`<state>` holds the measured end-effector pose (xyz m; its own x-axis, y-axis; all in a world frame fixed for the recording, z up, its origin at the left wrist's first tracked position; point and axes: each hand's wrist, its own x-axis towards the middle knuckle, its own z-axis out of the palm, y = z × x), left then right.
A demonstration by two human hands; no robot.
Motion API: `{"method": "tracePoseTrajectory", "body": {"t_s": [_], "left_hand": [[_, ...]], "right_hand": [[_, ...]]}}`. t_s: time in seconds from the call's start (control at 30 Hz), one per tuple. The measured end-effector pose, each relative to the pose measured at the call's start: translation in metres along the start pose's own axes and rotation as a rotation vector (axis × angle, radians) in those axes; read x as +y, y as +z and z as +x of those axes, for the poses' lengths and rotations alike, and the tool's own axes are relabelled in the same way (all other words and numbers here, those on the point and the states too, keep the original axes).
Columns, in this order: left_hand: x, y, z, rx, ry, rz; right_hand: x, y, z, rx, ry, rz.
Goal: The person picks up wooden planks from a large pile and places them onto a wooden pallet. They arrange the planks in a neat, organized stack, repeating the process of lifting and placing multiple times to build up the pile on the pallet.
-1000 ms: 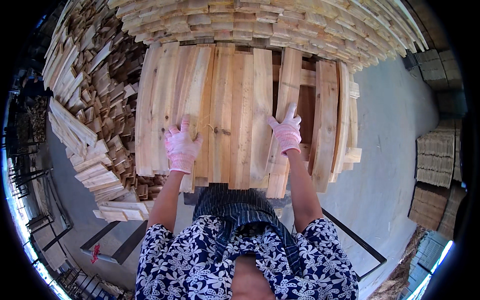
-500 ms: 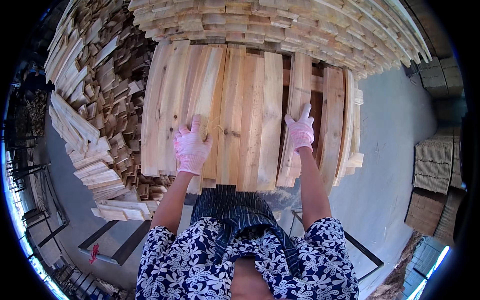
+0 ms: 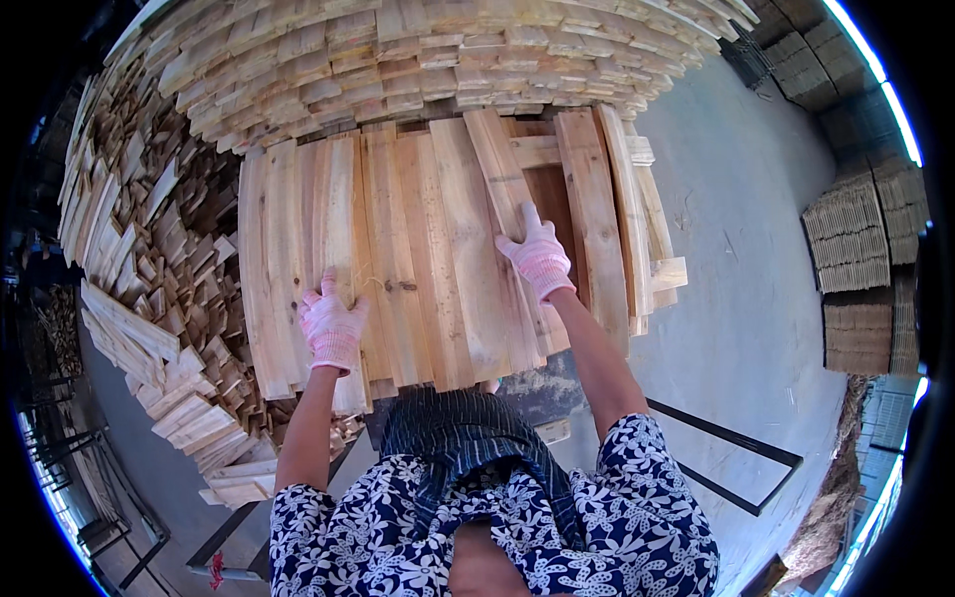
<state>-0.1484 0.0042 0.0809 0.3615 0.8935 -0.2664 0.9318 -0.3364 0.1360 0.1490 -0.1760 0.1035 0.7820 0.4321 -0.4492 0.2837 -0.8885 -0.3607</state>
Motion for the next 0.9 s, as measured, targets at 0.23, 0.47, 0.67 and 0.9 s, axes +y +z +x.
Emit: {"method": "tracePoseTrajectory", "body": {"t_s": [0.23,0.47,0.67,0.9], "left_hand": [[0.028,-0.011,0.024,0.002,-0.118,0.033],[0.004,-0.017,0.032,-0.035,-0.140,-0.286],[-0.059,0.009,-0.041,0.278,-0.038,-1.436],[-0.088,0.031,-0.197,0.138,-0.290,-2.016]], "right_hand": [[0.081,-0.048,0.000,0.428,0.121,-0.485],[0.109,-0.050,0.021,0.352,0.045,-0.359],[0.051,-0.021,-0.003,0.208,-0.454,-0.268],[-0.052,0.050,-0.005,0.025,-0.986,-0.650]]}}
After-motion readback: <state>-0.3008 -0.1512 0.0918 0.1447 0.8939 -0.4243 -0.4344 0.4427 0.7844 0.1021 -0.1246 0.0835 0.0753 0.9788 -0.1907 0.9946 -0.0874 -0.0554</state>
